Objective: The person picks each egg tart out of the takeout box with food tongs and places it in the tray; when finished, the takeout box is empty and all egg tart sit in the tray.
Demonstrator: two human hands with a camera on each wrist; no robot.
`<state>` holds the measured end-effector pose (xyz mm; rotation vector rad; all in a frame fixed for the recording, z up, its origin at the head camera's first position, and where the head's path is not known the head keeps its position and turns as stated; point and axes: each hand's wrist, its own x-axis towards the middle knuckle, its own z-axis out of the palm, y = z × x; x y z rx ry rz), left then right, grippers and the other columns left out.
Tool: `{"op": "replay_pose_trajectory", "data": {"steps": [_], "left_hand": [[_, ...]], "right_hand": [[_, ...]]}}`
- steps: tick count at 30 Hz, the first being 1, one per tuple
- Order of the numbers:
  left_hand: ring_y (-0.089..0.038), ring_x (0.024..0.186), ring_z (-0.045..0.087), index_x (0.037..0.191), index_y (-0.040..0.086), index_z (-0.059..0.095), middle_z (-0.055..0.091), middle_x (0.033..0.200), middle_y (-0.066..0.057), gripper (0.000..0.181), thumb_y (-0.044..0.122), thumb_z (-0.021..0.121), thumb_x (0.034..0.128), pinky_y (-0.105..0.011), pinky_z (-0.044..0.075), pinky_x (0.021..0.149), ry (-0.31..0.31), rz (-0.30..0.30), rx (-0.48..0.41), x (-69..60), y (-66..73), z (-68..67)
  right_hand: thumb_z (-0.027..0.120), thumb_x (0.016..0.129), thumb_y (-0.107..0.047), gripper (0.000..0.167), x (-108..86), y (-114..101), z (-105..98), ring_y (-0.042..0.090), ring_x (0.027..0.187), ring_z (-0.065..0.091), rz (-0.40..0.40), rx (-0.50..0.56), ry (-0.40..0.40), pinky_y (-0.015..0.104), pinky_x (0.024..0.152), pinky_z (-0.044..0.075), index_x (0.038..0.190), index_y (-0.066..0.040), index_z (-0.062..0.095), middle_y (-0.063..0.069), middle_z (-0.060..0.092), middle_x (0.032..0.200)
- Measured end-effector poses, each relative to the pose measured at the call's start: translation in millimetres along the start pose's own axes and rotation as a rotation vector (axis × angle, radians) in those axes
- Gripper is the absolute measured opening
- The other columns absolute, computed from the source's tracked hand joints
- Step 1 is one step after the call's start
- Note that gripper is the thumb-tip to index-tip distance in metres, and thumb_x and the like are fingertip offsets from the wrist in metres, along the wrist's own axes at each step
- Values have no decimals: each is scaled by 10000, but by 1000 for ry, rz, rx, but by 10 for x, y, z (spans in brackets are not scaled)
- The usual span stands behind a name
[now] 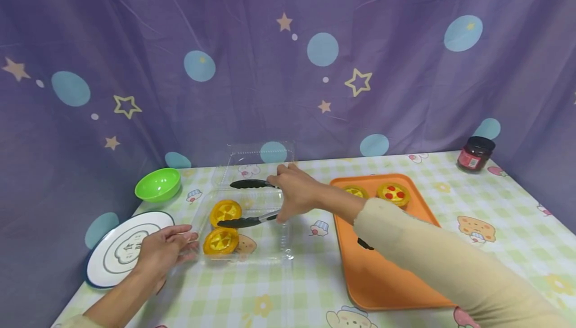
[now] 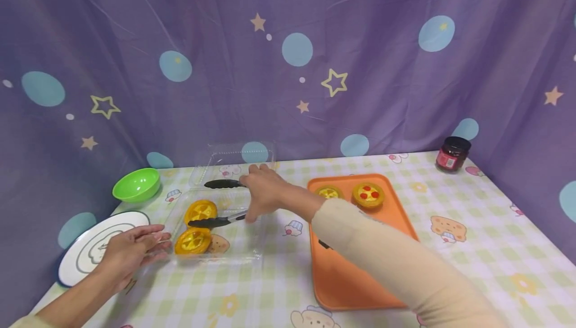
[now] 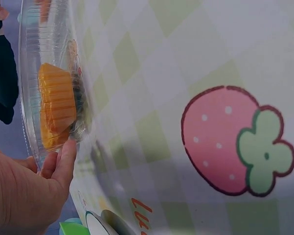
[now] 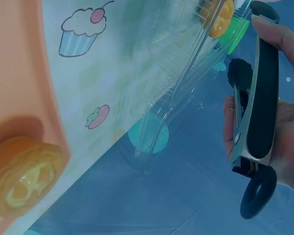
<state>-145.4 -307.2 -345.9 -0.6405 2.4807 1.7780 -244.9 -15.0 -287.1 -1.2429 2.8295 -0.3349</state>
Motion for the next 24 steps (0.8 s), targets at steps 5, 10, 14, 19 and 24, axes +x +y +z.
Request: {"op": "replay_pose_trajectory", "data": {"steps": [5,10,14,19,24], "left_hand": [[-167,878,688,1361,-96,413,639,1183,-238,385,50,469,1009,-357,601,762,4,-7,-3,5,4,1],[-172,880,689,1359,-106,408,644,1169,-241,380,35,456,1009,-357,602,756,-1,7,-15,2,0,-5],[-181,880,692,1357,-113,406,646,1159,-245,383,24,459,1004,-361,601,760,-12,18,-30,-2,-7,-4],[-207,886,697,1354,-117,408,647,1152,-251,379,15,455,1002,-374,601,764,-12,15,-34,-8,-11,-6],[-195,882,693,1357,-111,408,640,1165,-253,377,25,451,1007,-373,600,767,-12,7,-23,-5,7,-7]], "right_hand": [[871,646,-378,884,69,-40,21,194,923,423,29,-45,-37,280,817,412,1399,-105,497,46,522,1081],[864,651,-387,857,139,-103,40,212,973,438,51,-78,-72,297,840,441,1388,-124,516,55,528,1143],[855,664,-396,857,191,-156,59,208,991,429,68,-83,-109,297,790,451,1404,-140,504,57,513,1203],[865,653,-385,861,229,-202,69,202,1015,430,104,-37,-133,290,777,458,1403,-155,508,44,509,1225],[870,653,-365,837,248,-207,64,206,1036,440,133,1,-126,292,800,470,1384,-143,530,42,521,1223]]}}
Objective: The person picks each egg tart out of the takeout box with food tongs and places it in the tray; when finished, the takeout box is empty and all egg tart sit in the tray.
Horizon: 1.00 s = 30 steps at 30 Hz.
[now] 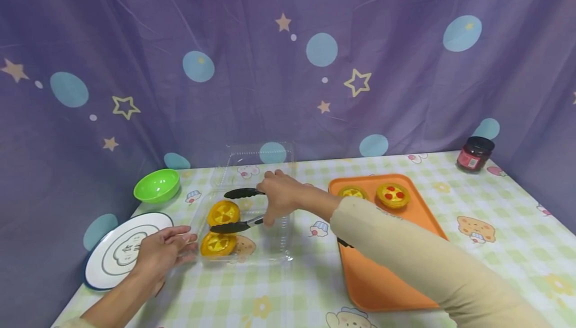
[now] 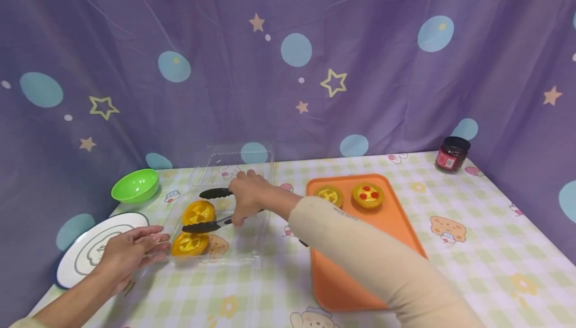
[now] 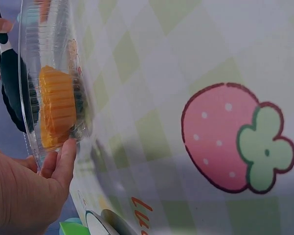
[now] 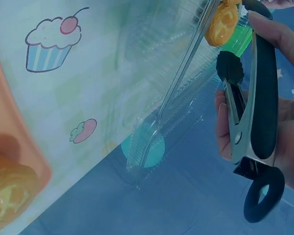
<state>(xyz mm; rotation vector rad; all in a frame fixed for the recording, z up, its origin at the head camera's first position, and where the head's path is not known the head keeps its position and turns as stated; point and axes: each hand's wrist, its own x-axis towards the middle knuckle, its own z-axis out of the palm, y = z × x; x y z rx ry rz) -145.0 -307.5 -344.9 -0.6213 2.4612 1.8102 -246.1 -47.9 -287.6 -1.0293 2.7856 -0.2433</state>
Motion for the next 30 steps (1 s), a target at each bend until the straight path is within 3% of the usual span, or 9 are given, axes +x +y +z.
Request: {"op": "replay_pose_trajectory", "data": {"steps": [8,19,25,30], "left_hand": [[-187,865,693,1351,-116,409,652,1141,-244,373,19,451,1006,-365,603,754,-6,6,-10,3,-4,8],[-183,857,695,1350,-113,411,631,1181,-260,373,30,453,1008,-358,603,746,1,7,3,-5,13,9],[-193,871,696,1356,-102,409,607,1223,-267,372,49,442,1018,-360,602,753,6,-4,18,7,13,11],[-188,870,696,1358,-100,410,611,1219,-262,374,57,440,1020,-365,600,763,9,-4,25,6,8,10]], "right_hand": [[870,639,-360,703,47,-37,56,211,978,467,2,-21,16,274,786,475,1253,-116,631,40,570,1163],[857,666,-375,396,103,-181,52,207,903,475,67,-18,-76,281,715,474,887,-151,615,0,545,964],[844,676,-378,345,136,-270,50,205,857,480,85,-7,-105,277,661,454,829,-165,619,-13,552,896],[824,703,-395,352,149,-333,74,208,877,470,103,-12,-128,287,652,456,877,-182,605,-6,530,919]]}}
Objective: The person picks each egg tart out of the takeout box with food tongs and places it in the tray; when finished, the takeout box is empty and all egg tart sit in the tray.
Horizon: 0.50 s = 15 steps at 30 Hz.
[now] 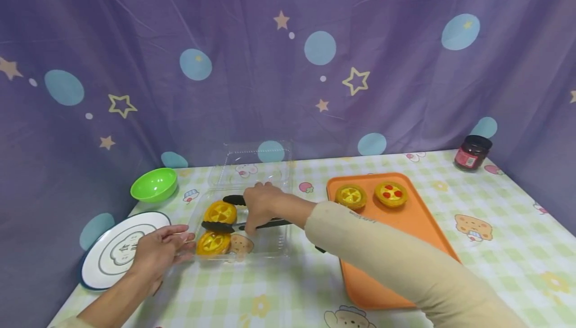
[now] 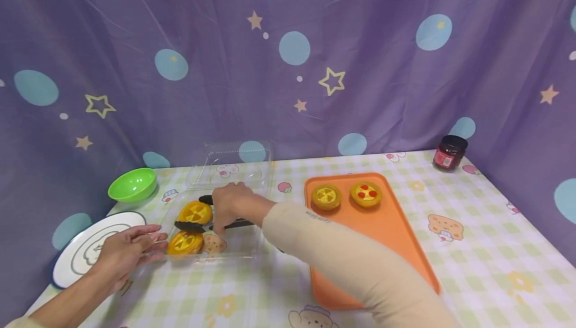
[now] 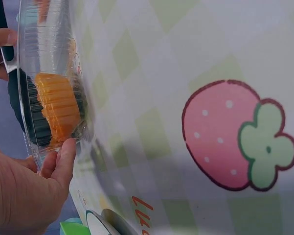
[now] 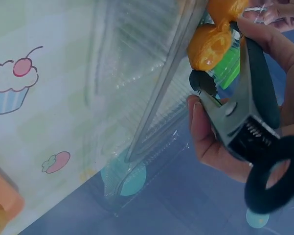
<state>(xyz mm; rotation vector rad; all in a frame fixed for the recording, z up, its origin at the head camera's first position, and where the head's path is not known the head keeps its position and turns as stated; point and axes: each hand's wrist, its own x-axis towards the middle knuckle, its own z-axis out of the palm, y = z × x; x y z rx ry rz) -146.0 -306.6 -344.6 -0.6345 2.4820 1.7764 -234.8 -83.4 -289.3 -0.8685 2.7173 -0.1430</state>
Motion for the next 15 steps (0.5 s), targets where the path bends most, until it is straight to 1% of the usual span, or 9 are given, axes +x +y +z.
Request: {"op": "replay_pose_trajectory", "data": {"steps": [3,7,11,15], "left_hand": [[-186,869,696,1357,-100,411,618,1210,-257,378,61,451,1017,-369,599,766,-1,1,4,-4,5,-2],[-183,867,696,1357,-97,413,627,1199,-250,379,58,458,1014,-373,599,769,2,-2,9,-4,10,-4],[-179,859,695,1355,-103,411,638,1178,-250,384,48,470,1008,-378,600,763,-4,3,0,-6,8,-7],[-170,852,695,1356,-108,409,648,1160,-245,386,39,474,1004,-379,601,757,-11,9,-12,-8,0,-6]], "right_hand": [[815,709,-387,376,4,-13,32,207,890,467,10,5,7,287,657,461,918,-179,582,-2,523,933],[810,711,-371,379,7,-8,79,209,882,472,6,18,28,291,649,466,929,-168,576,2,526,932],[811,719,-351,357,4,9,110,203,853,487,-21,29,46,282,642,468,908,-153,580,2,536,909],[807,725,-292,310,8,31,131,190,825,497,-56,51,64,266,639,458,855,-136,573,-4,543,861]]}}
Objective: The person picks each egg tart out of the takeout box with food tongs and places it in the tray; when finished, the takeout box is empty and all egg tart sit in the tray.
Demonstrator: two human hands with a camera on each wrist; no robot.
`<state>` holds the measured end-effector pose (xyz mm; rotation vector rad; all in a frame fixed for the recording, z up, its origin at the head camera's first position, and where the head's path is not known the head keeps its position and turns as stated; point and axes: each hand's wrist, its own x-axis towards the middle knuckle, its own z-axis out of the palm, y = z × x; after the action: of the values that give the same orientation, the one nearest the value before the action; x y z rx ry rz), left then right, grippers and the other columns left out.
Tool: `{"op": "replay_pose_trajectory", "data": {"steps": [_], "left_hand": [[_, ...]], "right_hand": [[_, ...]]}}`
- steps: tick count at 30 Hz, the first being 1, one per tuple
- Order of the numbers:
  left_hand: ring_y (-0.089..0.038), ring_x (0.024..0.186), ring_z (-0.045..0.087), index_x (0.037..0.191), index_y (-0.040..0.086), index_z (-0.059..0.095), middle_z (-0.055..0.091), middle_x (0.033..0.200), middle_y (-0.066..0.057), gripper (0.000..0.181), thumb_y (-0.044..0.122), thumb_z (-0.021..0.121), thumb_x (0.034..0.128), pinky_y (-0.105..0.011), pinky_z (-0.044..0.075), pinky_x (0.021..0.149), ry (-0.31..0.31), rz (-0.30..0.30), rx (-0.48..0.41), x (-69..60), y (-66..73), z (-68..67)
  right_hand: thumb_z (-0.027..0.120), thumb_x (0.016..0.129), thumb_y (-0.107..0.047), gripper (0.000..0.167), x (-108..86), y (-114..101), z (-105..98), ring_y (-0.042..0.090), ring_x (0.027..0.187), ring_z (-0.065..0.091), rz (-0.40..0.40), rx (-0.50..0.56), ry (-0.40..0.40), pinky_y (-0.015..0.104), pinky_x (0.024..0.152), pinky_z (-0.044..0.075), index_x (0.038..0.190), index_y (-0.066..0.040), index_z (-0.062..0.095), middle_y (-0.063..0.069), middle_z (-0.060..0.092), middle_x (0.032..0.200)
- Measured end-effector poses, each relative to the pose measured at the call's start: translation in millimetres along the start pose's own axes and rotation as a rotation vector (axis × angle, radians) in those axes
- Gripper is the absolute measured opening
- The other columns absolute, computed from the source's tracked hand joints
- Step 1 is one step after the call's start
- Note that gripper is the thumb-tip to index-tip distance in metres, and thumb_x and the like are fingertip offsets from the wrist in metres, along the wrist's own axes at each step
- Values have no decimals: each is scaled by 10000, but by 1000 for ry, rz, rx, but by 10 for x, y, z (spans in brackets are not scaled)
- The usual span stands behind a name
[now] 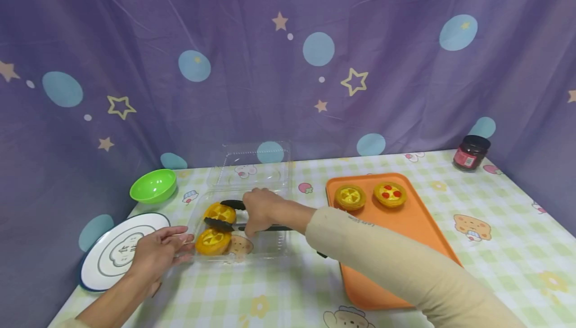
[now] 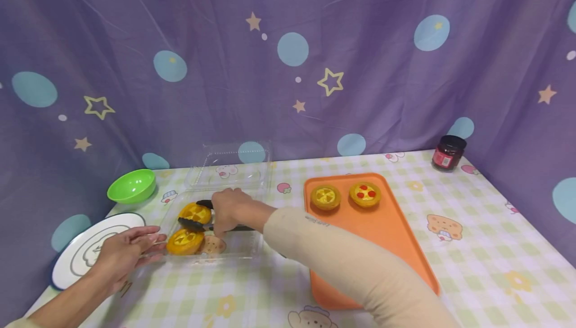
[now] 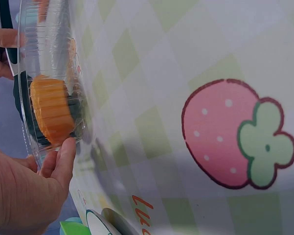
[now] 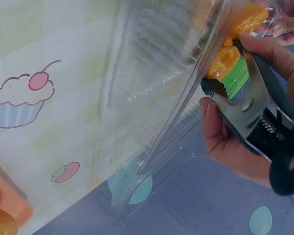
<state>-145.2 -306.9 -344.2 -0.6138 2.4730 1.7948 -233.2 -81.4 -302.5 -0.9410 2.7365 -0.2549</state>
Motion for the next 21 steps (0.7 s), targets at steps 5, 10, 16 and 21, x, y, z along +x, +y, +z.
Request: {"op": "replay_pose_trajectory", "data": {"steps": [5,10,16,21], "left_hand": [[-174,856,698,1356,-114,405,639,1169,-253,392,39,477,1003,-371,601,756,-5,10,1,0,-18,0],[-175,859,698,1357,-112,406,638,1173,-252,399,49,487,1001,-365,602,754,-1,8,10,7,-28,2],[-170,845,694,1351,-92,424,642,1178,-238,385,58,490,1002,-373,600,760,17,-20,27,10,-28,10],[-164,846,690,1349,-91,425,639,1180,-244,373,42,476,1004,-378,599,764,15,-16,26,14,-10,12]], "right_hand": [[808,733,-259,286,6,21,32,181,807,500,-17,16,13,257,624,459,814,-124,570,-7,547,811],[812,749,-258,271,24,26,52,176,745,514,-5,10,-16,256,603,460,815,-126,585,-21,576,747],[854,676,-263,325,61,-25,31,152,652,519,47,5,-75,252,546,470,826,-124,602,-32,596,722],[854,684,-299,322,71,-43,-18,138,658,524,45,-9,-110,250,563,466,825,-134,615,-41,607,736]]}}
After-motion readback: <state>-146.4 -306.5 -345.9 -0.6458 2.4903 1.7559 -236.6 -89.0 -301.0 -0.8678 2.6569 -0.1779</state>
